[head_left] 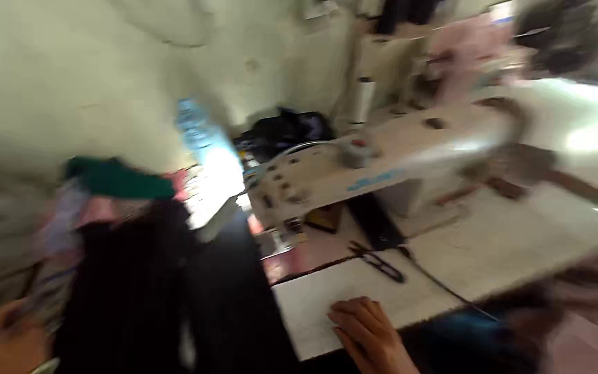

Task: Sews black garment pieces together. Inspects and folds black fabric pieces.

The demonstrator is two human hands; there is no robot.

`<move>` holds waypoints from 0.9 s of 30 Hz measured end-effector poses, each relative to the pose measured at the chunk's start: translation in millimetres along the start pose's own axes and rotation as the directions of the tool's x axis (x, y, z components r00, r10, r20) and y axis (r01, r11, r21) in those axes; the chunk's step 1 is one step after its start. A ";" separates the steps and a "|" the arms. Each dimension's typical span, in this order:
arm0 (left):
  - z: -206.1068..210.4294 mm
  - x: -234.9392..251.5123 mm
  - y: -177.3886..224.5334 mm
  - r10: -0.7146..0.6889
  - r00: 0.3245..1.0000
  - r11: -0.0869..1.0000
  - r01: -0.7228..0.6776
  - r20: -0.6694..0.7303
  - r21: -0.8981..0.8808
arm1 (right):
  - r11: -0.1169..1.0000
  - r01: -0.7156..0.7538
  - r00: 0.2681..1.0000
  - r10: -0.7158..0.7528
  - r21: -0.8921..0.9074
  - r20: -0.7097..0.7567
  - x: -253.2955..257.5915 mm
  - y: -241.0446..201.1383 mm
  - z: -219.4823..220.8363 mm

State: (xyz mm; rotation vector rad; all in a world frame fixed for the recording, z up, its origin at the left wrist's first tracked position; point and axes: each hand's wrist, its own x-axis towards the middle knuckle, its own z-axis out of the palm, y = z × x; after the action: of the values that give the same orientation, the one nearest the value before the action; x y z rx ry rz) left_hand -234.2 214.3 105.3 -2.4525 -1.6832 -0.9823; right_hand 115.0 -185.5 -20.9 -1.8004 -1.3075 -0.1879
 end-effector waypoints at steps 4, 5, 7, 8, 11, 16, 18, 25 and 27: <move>-15.3 -44.1 -74.2 -0.275 0.958 0.957 0.265 0.078 0.117 | 0.993 0.093 0.968 -0.107 0.075 0.227 16.6 -25.1 23.9; -13.8 -50.2 -86.5 -0.307 0.939 0.947 0.285 0.156 0.148 | 0.991 0.121 0.958 -0.130 0.053 0.257 21.4 -26.8 28.4; -7.6 -58.2 -99.5 -0.338 0.911 0.934 0.293 0.237 0.206 | 0.986 0.164 0.948 -0.160 0.007 0.274 28.4 -28.6 34.5; -6.3 -58.2 -99.8 -0.356 0.902 0.925 0.305 0.243 0.226 | 0.985 0.175 0.948 -0.166 -0.007 0.271 30.3 -29.3 36.0; -12.6 -45.4 -81.8 -0.423 0.861 0.898 0.357 0.283 0.257 | 0.983 0.181 0.946 -0.168 -0.021 0.278 31.4 -30.3 35.1; -20.7 -18.6 -47.4 -0.237 0.900 0.971 0.210 0.366 0.115 | 0.975 0.217 0.941 -0.194 -0.053 0.278 28.4 -28.0 34.8; -19.6 -18.6 -18.7 -0.114 0.937 0.993 0.117 0.330 0.013 | 0.975 0.217 0.941 -0.198 -0.041 0.273 27.7 -27.2 36.1; 27.3 -75.2 150.6 0.448 0.891 0.833 -0.385 0.076 -0.397 | 0.992 0.123 0.992 -0.123 -0.014 0.028 29.7 -6.9 27.5; 53.6 -88.2 187.8 0.542 0.831 0.758 -0.416 0.129 -0.502 | 0.997 0.076 0.997 -0.076 -0.016 -0.013 39.5 -6.3 15.3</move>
State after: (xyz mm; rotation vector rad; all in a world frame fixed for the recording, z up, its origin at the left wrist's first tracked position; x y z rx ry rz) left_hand -69.5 79.4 80.4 -3.2094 -0.7920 -1.0940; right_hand 121.6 -146.7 -4.0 -1.7601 -1.3697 -0.2522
